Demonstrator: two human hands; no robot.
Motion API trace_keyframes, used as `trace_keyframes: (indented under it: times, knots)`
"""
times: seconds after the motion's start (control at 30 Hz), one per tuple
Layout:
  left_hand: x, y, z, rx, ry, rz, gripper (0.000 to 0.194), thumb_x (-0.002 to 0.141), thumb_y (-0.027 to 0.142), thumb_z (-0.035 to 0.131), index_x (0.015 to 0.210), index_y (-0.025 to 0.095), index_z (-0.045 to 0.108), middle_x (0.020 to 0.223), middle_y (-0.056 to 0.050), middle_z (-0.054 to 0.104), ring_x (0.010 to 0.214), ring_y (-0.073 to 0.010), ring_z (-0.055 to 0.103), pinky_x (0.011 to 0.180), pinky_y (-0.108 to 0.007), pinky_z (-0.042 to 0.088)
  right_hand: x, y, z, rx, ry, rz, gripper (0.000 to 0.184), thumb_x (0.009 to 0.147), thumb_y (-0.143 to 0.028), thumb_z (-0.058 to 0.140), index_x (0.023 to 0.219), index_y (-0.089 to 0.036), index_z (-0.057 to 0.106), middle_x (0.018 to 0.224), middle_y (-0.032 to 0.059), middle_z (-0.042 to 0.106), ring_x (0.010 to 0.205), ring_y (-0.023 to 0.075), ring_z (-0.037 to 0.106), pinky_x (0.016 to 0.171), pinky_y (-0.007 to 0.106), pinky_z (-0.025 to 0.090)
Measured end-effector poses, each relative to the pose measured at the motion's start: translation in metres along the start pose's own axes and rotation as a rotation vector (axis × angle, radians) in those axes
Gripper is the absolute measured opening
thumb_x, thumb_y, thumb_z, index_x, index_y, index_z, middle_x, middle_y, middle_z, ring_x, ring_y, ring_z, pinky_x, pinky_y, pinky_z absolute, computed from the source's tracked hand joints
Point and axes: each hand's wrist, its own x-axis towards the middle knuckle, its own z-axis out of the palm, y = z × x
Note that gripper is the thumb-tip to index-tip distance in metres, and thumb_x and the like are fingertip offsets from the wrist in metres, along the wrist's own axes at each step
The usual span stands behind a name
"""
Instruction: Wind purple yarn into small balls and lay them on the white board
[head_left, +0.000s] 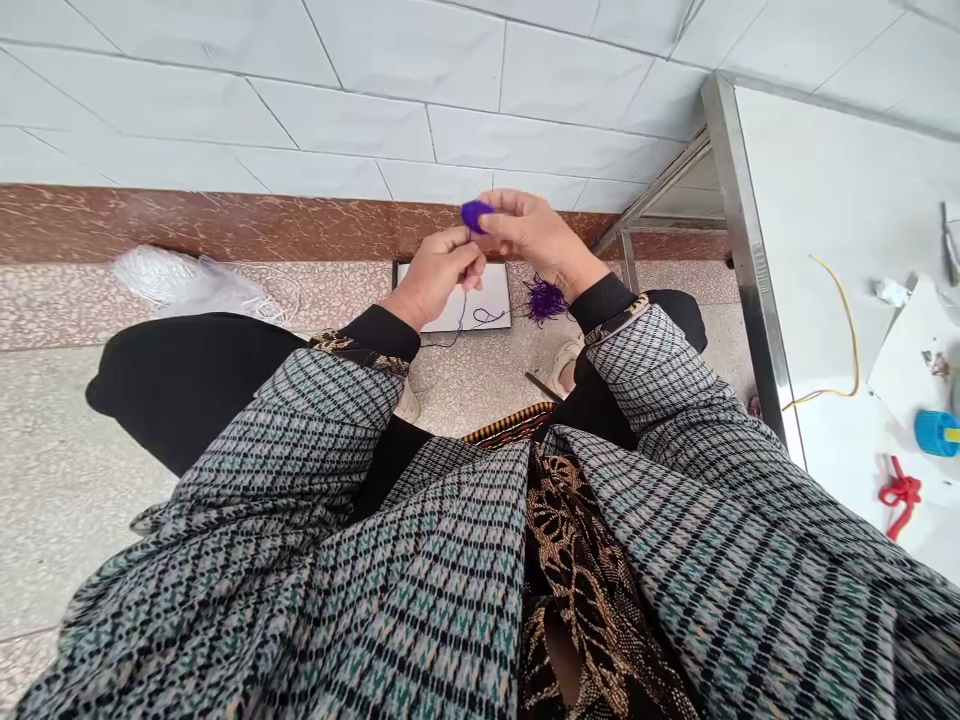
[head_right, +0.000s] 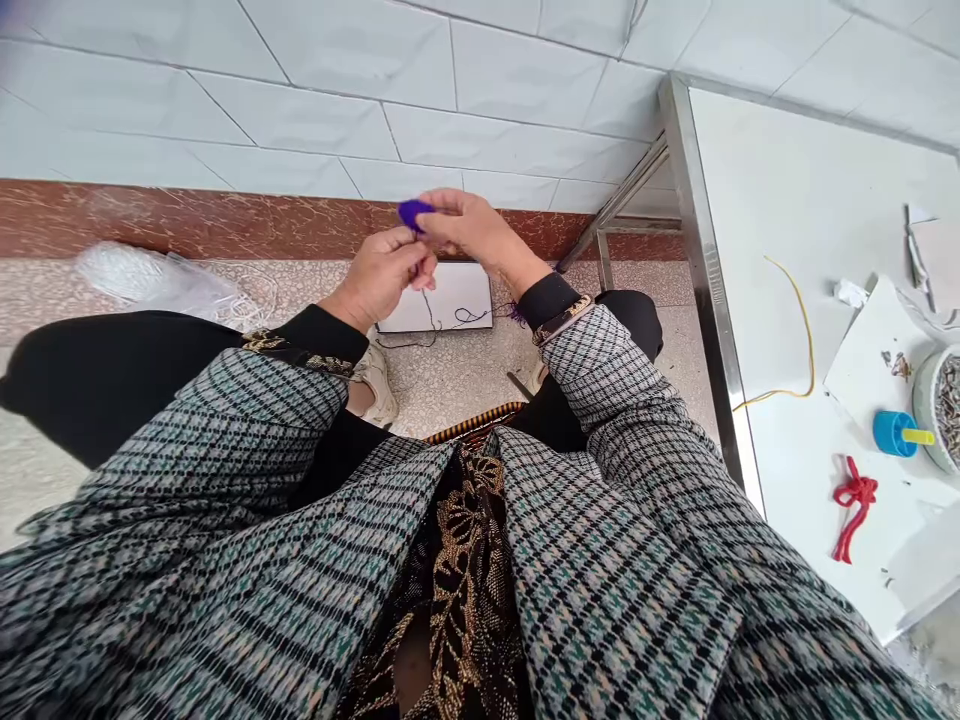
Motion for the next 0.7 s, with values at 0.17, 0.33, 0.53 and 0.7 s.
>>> trace_keyframes:
  times: [0.17, 0.33, 0.53, 0.7]
  knots:
    - [-0.012, 0.008, -0.013, 0.405, -0.105, 0.121, 0.021, 0.103, 0.023, 0.065, 0.103, 0.017, 0.085, 0.075, -0.001, 0.066, 0.072, -0.0177, 0.056, 0.082, -0.031, 0.052, 0.005, 0.019, 0.000, -0.102, 0.342, -0.083, 0.023, 0.107, -0.007, 0.074, 0.098, -0.022, 0.059, 0.089, -0.0014, 0.063, 0.089, 0.0157, 0.064, 0.081, 0.022, 0.054]
    - [-0.016, 0.021, -0.038, 0.621, -0.136, 0.142, 0.022, 0.102, 0.026, 0.064, 0.092, 0.018, 0.083, 0.073, -0.004, 0.066, 0.081, -0.0214, 0.063, 0.087, -0.033, 0.051, 0.005, 0.029, -0.010, -0.511, 0.125, -0.045, 0.023, 0.092, 0.000, 0.083, 0.093, -0.018, 0.068, 0.090, 0.0009, 0.070, 0.090, 0.0178, 0.063, 0.087, 0.027, 0.054]
    - [-0.014, 0.020, -0.062, 0.603, -0.112, 0.133, 0.020, 0.099, 0.029, 0.068, 0.100, 0.017, 0.084, 0.092, -0.007, 0.079, 0.093, -0.0232, 0.069, 0.096, -0.034, 0.056, -0.002, 0.034, -0.023, -0.447, -0.463, -0.055, 0.018, 0.097, -0.016, 0.094, 0.096, -0.015, 0.075, 0.086, -0.0025, 0.070, 0.078, 0.0105, 0.059, 0.084, 0.024, 0.055]
    - [-0.012, 0.016, -0.063, 0.394, -0.113, 0.092, 0.012, 0.100, 0.024, 0.071, 0.094, 0.018, 0.079, 0.081, -0.005, 0.072, 0.082, -0.0203, 0.067, 0.089, -0.033, 0.058, 0.000, 0.038, -0.026, 0.142, -0.511, -0.060, 0.036, 0.095, -0.028, 0.103, 0.103, -0.015, 0.069, 0.087, -0.0039, 0.066, 0.071, 0.0074, 0.054, 0.070, 0.019, 0.051]
